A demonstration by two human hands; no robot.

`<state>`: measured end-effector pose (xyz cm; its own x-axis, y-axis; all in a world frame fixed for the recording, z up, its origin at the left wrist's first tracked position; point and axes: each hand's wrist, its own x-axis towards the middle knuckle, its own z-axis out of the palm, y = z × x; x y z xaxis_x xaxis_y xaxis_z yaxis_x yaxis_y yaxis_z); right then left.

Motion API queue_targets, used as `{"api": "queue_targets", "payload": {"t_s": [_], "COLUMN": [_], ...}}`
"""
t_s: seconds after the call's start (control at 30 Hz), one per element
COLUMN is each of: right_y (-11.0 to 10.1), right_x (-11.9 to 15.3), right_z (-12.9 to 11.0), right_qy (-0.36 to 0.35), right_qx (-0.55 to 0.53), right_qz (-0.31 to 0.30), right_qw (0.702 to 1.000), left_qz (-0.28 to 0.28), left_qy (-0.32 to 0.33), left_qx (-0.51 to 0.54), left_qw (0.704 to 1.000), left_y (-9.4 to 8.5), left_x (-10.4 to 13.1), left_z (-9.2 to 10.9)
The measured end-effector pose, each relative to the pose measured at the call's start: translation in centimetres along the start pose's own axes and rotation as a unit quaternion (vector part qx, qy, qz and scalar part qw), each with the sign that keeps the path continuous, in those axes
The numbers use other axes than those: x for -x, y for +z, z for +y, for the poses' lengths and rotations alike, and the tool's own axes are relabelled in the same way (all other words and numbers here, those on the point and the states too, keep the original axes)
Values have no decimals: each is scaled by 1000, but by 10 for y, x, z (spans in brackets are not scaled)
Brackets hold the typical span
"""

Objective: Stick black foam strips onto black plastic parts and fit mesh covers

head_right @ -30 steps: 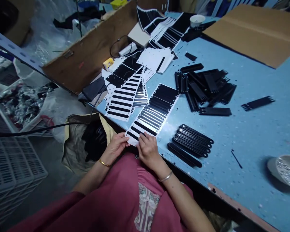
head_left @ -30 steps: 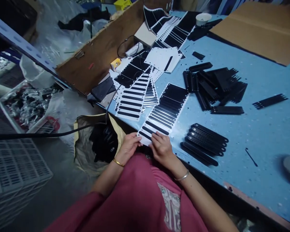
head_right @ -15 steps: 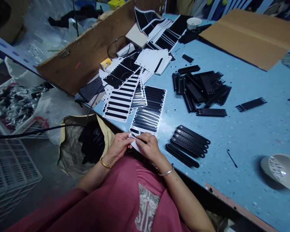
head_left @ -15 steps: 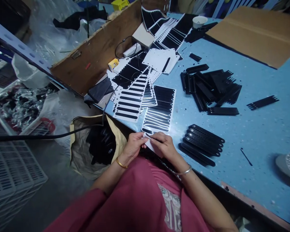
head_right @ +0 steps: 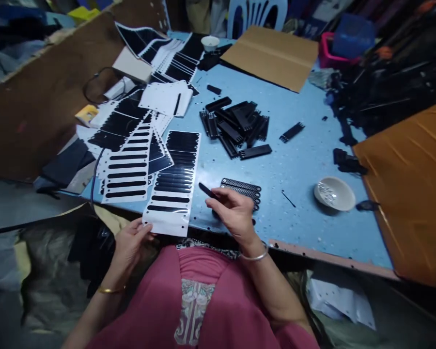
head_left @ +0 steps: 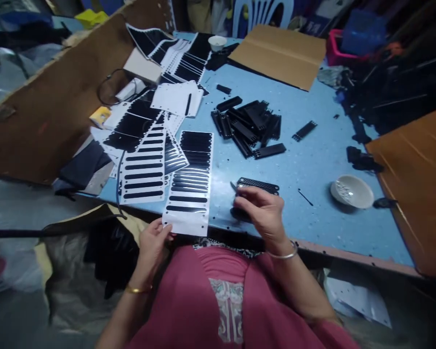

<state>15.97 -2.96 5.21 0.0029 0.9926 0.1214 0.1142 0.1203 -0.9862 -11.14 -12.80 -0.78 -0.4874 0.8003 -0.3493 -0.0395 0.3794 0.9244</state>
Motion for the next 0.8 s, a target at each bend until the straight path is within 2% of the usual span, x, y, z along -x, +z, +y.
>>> {"api": "queue_targets", "payload": {"t_s": [0.07, 0.13, 0.17, 0.2, 0.23, 0.3, 0.37, 0.47, 0.53, 0.67, 0.73, 0.8], "right_y": [-38, -66, -75, -81, -84, -87, -90, -104, -114, -116, -110, -105], "right_x": [4, 10, 12, 14, 16, 17, 17, 18, 19, 17, 14, 12], "right_z": [2, 10, 15, 20, 24, 31, 35, 36, 36, 35, 34, 32], "right_qy": [-65, -113, -130, -145, -156, -176, -196, -211, -210, -220, -234, -240], "right_qx": [122, 200, 222, 236, 248, 278, 312, 338, 346, 368, 375, 360], "right_qz": [5, 3, -5, -17, -31, -53, -51, -23, -12, -45, -68, -83], "right_qw": [990, 973, 966, 961, 955, 943, 928, 917, 914, 902, 894, 898], "left_qz": [91, 145, 143, 114, 73, -72, -176, -193, -207, -308, -362, -404], "left_qy": [109, 231, 286, 318, 337, 338, 316, 296, 310, 346, 320, 247], "left_qx": [-141, -261, -294, -303, -287, -224, -184, -147, -147, -162, -156, -133], "left_qw": [980, 926, 901, 891, 893, 911, 914, 924, 916, 871, 862, 871], "left_y": [-5, -2, 5, 16, 31, 70, 111, 156, 170, 178, 182, 186], "left_x": [4, 12, 16, 19, 21, 19, 9, -10, -15, -4, 3, 5], "left_z": [6, 19, 27, 36, 44, 55, 60, 61, 64, 78, 86, 91]}}
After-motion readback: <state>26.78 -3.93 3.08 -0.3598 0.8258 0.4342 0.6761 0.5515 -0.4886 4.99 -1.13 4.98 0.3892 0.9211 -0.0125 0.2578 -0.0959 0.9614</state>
